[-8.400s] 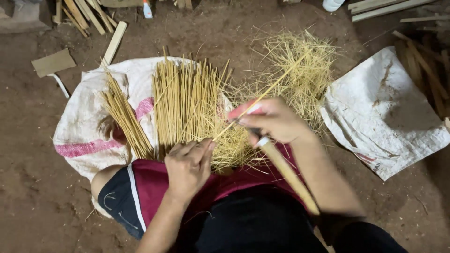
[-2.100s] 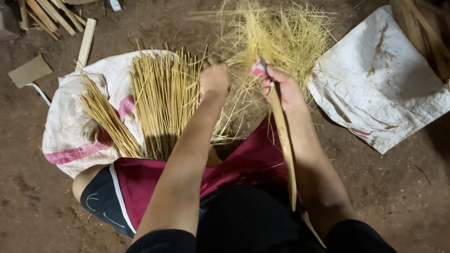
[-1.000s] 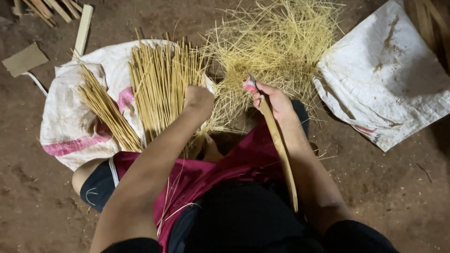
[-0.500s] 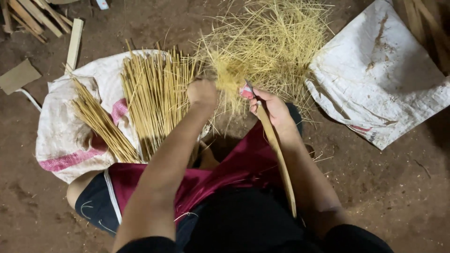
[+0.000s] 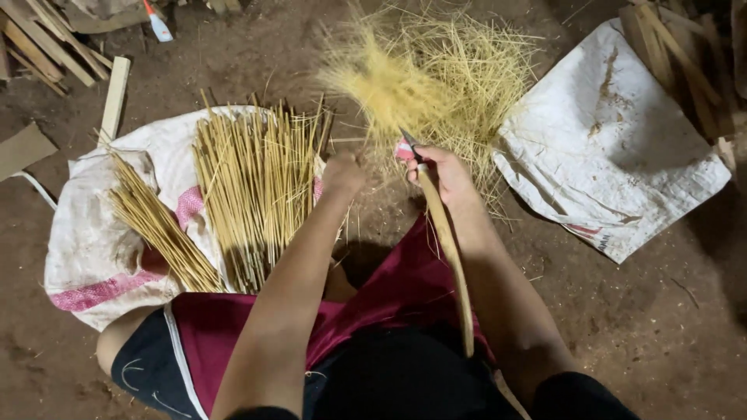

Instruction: Stripping and cleaning individual stalks of straw or reeds using a small knife while seated on the floor.

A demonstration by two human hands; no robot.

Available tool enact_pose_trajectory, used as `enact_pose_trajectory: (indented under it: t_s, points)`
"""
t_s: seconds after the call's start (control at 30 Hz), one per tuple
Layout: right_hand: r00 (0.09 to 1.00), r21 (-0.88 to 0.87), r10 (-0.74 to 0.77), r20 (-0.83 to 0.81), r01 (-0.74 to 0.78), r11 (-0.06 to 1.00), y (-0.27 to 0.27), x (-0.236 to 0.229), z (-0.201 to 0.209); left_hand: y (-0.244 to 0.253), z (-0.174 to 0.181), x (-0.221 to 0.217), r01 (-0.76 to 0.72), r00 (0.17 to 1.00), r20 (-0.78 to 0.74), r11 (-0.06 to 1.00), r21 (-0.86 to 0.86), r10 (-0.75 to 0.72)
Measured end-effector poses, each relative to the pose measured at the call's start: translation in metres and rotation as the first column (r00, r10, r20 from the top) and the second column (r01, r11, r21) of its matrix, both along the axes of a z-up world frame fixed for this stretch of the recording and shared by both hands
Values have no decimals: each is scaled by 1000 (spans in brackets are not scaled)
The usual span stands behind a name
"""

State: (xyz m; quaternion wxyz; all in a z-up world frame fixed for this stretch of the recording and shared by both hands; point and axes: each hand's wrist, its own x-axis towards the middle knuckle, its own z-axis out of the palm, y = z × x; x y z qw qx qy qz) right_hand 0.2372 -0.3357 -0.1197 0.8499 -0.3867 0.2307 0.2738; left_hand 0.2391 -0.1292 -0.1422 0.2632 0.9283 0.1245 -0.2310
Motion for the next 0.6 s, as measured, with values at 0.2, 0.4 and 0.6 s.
enact_pose_trajectory:
  t_s: [0.2, 0.4, 0.6]
  points:
    - [998, -15, -44, -35, 44, 999, 8, 1, 14, 9, -28, -10, -139, 982, -139, 989, -51, 131]
    - [990, 6, -117, -74, 118, 993, -8, 18, -15, -32, -137, 77, -123, 992, 27, 988, -95, 126]
    - [983, 118, -181, 15, 178, 977, -27, 46, -2, -59, -69, 117, 54, 986, 159, 997, -52, -45]
